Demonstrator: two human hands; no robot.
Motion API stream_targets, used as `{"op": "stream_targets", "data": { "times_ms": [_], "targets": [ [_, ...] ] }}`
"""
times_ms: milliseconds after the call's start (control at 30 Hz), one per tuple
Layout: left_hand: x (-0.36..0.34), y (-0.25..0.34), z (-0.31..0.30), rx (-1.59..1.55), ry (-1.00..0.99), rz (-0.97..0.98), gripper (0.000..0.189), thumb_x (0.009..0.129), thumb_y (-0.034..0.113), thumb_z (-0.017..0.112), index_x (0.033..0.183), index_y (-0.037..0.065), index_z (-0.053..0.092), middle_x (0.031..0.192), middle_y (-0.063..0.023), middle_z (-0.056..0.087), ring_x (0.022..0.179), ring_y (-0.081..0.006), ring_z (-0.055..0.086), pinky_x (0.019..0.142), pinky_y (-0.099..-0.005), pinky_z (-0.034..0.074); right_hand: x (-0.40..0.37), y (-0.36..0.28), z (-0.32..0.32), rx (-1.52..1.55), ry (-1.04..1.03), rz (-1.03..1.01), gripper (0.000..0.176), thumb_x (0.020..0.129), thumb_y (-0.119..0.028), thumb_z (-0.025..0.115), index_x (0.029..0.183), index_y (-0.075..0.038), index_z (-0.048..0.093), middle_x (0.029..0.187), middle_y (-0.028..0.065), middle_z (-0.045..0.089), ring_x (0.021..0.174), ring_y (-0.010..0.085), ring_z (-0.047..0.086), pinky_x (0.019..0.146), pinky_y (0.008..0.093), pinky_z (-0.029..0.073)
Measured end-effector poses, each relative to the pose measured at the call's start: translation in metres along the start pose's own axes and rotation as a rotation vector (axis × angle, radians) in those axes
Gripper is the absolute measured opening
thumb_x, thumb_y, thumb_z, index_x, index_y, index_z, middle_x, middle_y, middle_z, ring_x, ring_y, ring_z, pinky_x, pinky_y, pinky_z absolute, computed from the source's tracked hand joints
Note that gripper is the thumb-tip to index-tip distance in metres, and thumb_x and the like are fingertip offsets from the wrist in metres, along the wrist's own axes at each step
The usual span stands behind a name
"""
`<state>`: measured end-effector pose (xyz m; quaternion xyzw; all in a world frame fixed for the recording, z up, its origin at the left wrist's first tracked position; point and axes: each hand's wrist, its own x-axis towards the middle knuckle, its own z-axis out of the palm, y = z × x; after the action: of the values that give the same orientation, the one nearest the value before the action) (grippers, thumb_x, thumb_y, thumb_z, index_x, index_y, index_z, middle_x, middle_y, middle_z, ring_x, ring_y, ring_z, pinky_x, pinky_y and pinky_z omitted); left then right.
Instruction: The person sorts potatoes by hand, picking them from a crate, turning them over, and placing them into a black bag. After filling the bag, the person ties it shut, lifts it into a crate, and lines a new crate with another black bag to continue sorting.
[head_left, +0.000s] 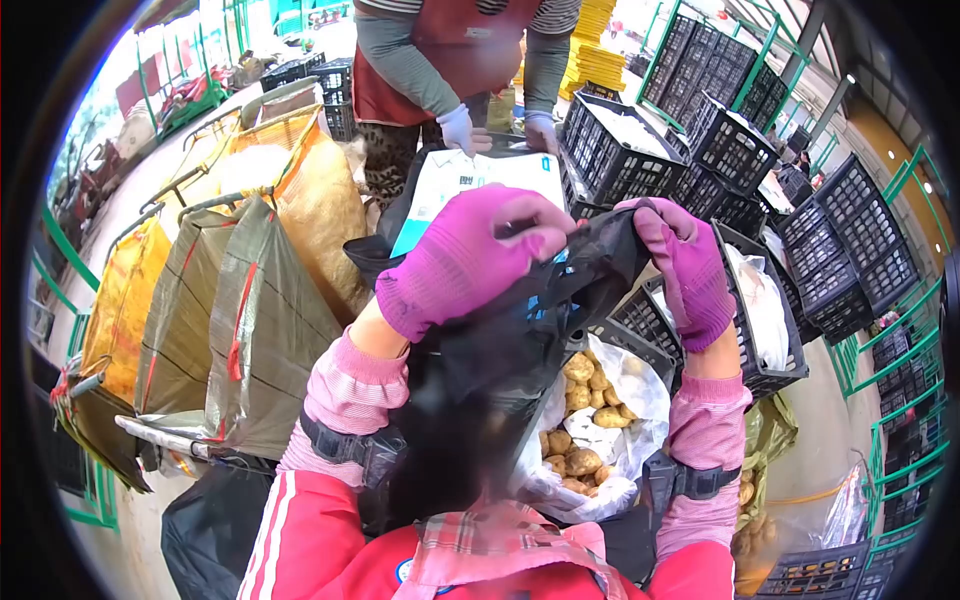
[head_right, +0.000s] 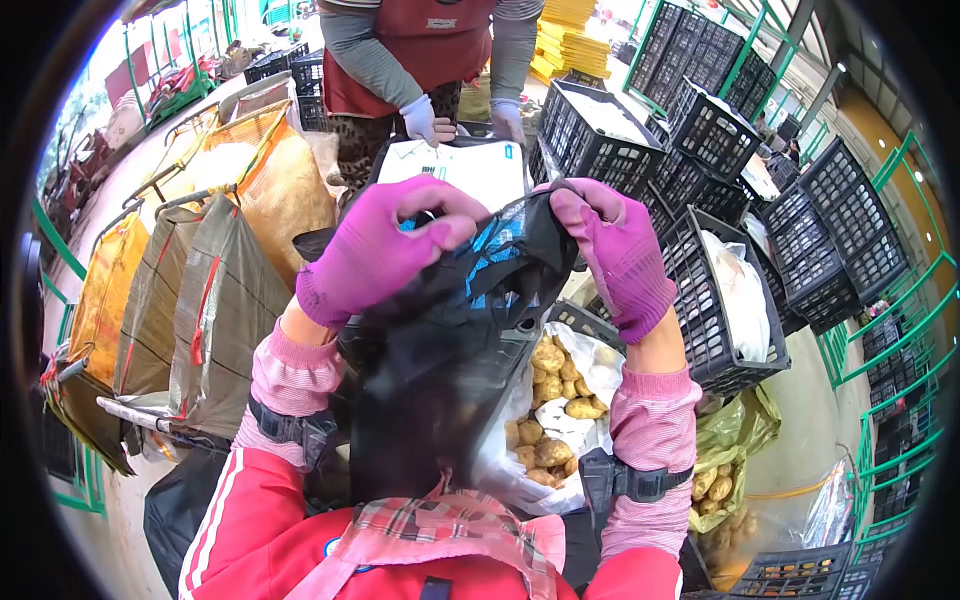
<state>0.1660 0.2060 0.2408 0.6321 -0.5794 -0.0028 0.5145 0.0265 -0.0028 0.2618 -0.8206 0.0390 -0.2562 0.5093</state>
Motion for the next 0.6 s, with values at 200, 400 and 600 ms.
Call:
{"op": "stream_targets", "data": {
  "times_ms": [200, 400, 600],
  "targets": [
    [0.005, -0.003, -0.008, -0.103, 0.043, -0.091, 0.028, 0.098, 0.026, 0.057, 0.099, 0.0, 0.068, 0.088, -0.0034, 0.068, 0.083, -0.0108, 0.06, 0.082, -0.0286, 0.048, 0.0, -0.011, 0.011, -0.226, 0.261, -0.172, 0.023, 0.092, -0.012, 0.067, 0.111, 0.002, 0.069, 0.091, 0.0047, 0.069, 0.088, 0.0113, 0.063, 0.079, 0.0261, 0.05],
    [0.006, -0.003, -0.013, -0.099, 0.028, -0.116, 0.031, 0.099, 0.028, 0.056, 0.101, 0.0, 0.068, 0.091, -0.0051, 0.068, 0.084, -0.0129, 0.062, 0.081, -0.0292, 0.048, -0.033, -0.066, 0.044, -0.436, 0.297, -0.25, 0.02, 0.084, -0.018, 0.076, 0.095, -0.002, 0.072, 0.077, 0.0051, 0.069, 0.064, 0.0142, 0.066, 0.063, 0.0275, 0.051],
    [0.006, 0.0, -0.014, -0.102, -0.064, -0.028, 0.027, 0.097, 0.023, 0.06, 0.107, 0.0, 0.068, 0.092, -0.0056, 0.068, 0.089, -0.0128, 0.063, 0.083, -0.0288, 0.049, -0.001, -0.056, 0.037, -0.107, -0.121, 0.184, 0.028, 0.088, -0.028, 0.074, 0.092, 0.0, 0.072, 0.071, 0.0015, 0.066, 0.066, 0.0066, 0.06, 0.062, 0.0254, 0.049]
  ]
}}
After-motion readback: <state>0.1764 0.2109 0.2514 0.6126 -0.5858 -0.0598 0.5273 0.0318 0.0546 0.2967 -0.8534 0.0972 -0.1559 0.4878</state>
